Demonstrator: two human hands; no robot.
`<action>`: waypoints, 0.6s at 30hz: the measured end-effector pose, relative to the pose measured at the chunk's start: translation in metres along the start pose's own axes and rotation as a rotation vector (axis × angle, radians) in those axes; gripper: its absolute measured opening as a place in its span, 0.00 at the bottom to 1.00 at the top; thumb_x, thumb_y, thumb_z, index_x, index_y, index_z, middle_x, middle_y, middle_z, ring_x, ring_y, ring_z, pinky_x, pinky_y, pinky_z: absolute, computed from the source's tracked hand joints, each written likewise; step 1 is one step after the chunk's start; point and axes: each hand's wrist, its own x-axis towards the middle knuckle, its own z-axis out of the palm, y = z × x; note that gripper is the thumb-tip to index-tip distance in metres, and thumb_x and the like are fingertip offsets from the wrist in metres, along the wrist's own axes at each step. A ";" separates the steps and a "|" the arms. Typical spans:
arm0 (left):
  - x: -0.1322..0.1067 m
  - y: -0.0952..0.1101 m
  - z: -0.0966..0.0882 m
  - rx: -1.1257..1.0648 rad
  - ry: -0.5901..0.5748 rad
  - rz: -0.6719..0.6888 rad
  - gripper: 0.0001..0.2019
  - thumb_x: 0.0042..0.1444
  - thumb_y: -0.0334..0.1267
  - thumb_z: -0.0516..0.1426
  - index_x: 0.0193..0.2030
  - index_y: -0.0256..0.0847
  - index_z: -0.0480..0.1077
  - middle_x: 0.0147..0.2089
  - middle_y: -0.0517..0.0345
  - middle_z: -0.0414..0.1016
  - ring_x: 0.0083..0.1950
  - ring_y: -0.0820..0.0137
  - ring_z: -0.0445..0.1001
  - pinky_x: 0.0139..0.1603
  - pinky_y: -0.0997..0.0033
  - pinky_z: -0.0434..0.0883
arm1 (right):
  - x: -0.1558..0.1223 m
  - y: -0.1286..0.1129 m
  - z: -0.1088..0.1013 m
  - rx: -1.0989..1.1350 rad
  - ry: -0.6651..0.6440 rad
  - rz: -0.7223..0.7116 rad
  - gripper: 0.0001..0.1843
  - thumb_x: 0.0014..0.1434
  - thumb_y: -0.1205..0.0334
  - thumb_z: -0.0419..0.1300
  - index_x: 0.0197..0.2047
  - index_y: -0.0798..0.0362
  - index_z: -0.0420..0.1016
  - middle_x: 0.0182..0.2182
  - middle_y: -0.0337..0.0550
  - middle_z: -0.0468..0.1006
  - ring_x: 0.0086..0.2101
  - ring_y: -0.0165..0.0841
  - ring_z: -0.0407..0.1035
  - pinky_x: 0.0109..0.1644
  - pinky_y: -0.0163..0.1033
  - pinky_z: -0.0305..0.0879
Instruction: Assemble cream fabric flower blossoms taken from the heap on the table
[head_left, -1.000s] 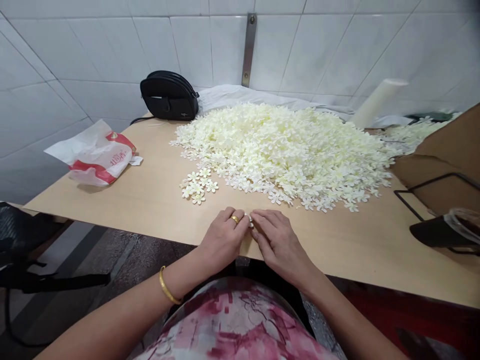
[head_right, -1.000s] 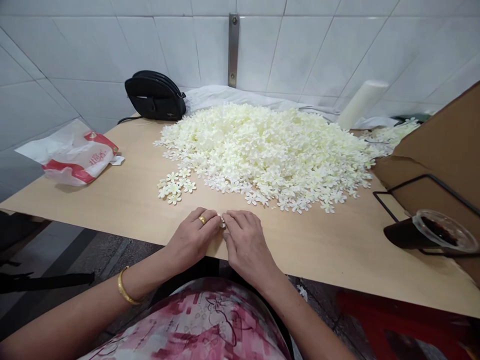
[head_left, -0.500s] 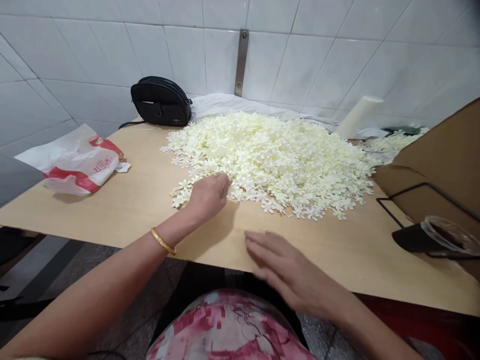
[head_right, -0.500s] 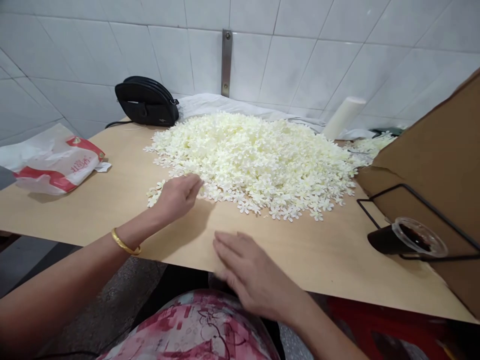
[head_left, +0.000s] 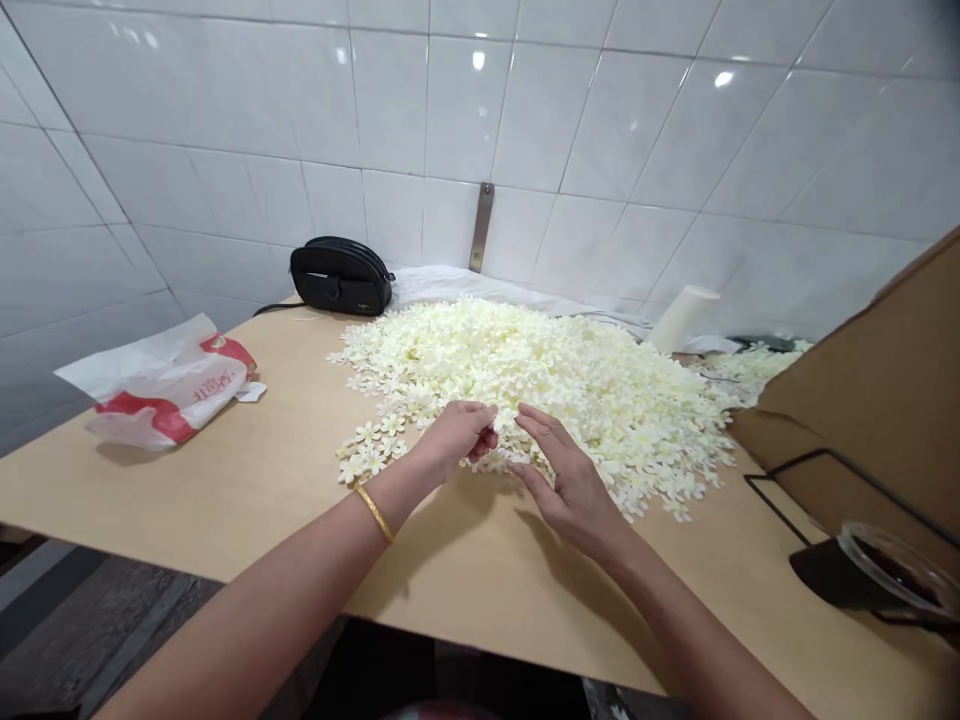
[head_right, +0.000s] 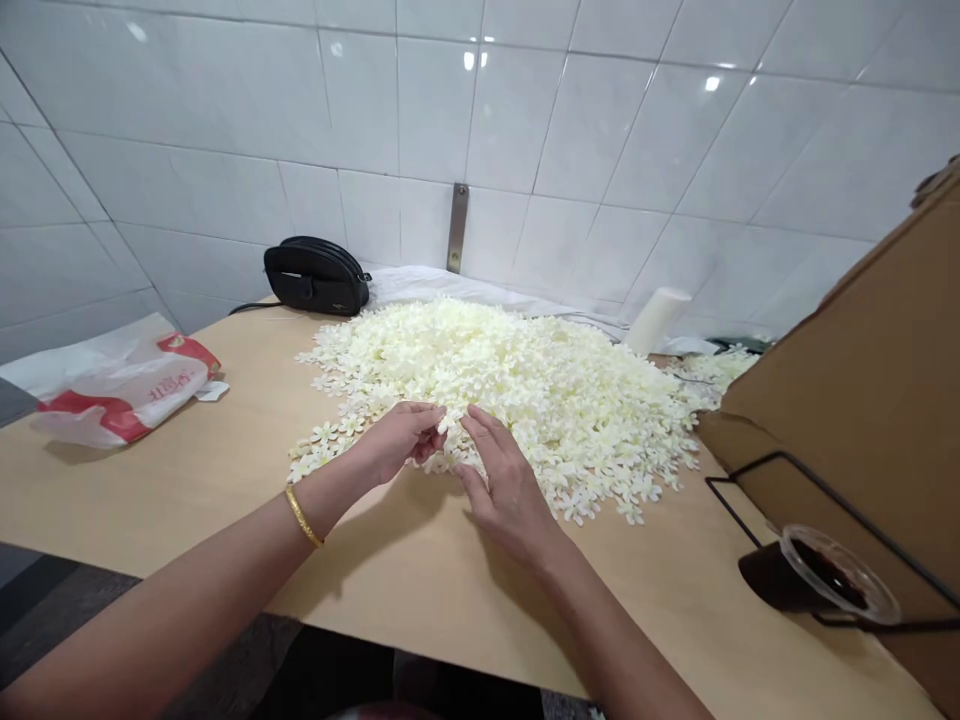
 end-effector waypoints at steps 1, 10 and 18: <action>0.002 -0.002 -0.002 -0.021 -0.003 -0.013 0.12 0.47 0.42 0.52 0.20 0.37 0.57 0.16 0.63 0.61 0.15 0.81 0.53 0.17 0.78 0.51 | 0.004 0.002 0.001 0.003 0.028 -0.007 0.23 0.54 0.67 0.49 0.54 0.54 0.55 0.53 0.52 0.59 0.53 0.39 0.54 0.54 0.51 0.55; 0.012 -0.018 -0.004 -0.140 -0.121 -0.176 0.10 0.45 0.38 0.50 0.18 0.36 0.58 0.14 0.64 0.58 0.14 0.81 0.54 0.16 0.79 0.51 | 0.031 0.014 0.004 0.154 -0.072 -0.016 0.07 0.56 0.67 0.49 0.34 0.54 0.67 0.30 0.42 0.69 0.33 0.31 0.64 0.36 0.37 0.62; 0.000 -0.013 -0.005 -0.024 -0.156 0.126 0.15 0.47 0.47 0.53 0.24 0.34 0.65 0.20 0.61 0.65 0.20 0.79 0.60 0.22 0.77 0.59 | 0.035 0.022 0.014 0.851 -0.174 0.525 0.11 0.54 0.56 0.53 0.27 0.54 0.61 0.20 0.34 0.66 0.22 0.24 0.62 0.27 0.32 0.59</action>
